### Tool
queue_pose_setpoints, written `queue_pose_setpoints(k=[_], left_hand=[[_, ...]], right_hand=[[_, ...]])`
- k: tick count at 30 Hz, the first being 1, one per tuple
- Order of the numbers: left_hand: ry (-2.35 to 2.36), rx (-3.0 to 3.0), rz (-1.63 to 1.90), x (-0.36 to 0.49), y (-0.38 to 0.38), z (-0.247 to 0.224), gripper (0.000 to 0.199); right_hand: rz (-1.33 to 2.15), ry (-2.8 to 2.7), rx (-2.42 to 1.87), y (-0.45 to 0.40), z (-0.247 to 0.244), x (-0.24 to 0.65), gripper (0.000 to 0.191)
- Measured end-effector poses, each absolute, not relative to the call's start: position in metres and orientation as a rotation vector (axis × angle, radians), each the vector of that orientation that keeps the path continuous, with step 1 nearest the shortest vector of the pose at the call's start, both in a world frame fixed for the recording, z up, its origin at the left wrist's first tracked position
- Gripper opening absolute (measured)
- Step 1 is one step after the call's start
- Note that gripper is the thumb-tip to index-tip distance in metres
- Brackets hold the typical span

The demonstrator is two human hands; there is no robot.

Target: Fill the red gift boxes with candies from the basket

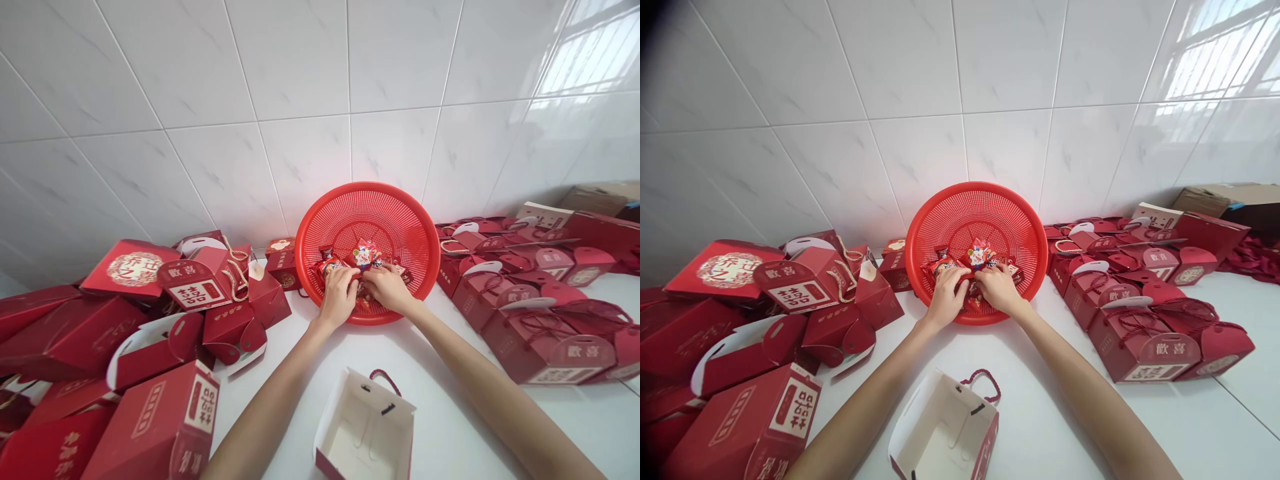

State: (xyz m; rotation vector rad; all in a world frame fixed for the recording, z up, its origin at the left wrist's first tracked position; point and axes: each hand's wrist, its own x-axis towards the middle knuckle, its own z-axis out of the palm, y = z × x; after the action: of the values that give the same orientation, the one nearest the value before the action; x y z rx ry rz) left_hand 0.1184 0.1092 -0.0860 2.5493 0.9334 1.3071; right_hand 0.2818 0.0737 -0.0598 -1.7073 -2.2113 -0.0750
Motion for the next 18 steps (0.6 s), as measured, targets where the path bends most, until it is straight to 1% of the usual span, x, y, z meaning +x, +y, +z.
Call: queue_pose_setpoints(k=[7,13,14,15,17,18], left_hand=[[0.949,2.504,1.283,0.118,0.111,-0.087,0.027],[0.969,2.445,1.218,0.119,0.109,-0.086,0.040],[0.979,2.434,1.201,0.120,0.109,-0.086,0.038],[0.986,2.422,1.186,0.120,0.109,-0.086,0.033],[0.984,2.395,1.169,0.120,0.109,-0.084,0.016],[0.978,2.378,1.168,0.120,0.109,-0.083,0.013]], right_hand=[[0.211,-1.853,-1.531,0.085,-0.063,0.299,0.016],[0.464,-1.651,-1.315,0.087,-0.062,0.302,0.018],[0.495,-1.644,-1.273,0.087,-0.062,0.302,0.019],[0.520,-1.636,-1.238,0.087,-0.061,0.302,0.020],[0.561,-1.610,-1.191,0.087,-0.060,0.302,0.022],[0.581,-1.589,-1.178,0.087,-0.060,0.301,0.022]])
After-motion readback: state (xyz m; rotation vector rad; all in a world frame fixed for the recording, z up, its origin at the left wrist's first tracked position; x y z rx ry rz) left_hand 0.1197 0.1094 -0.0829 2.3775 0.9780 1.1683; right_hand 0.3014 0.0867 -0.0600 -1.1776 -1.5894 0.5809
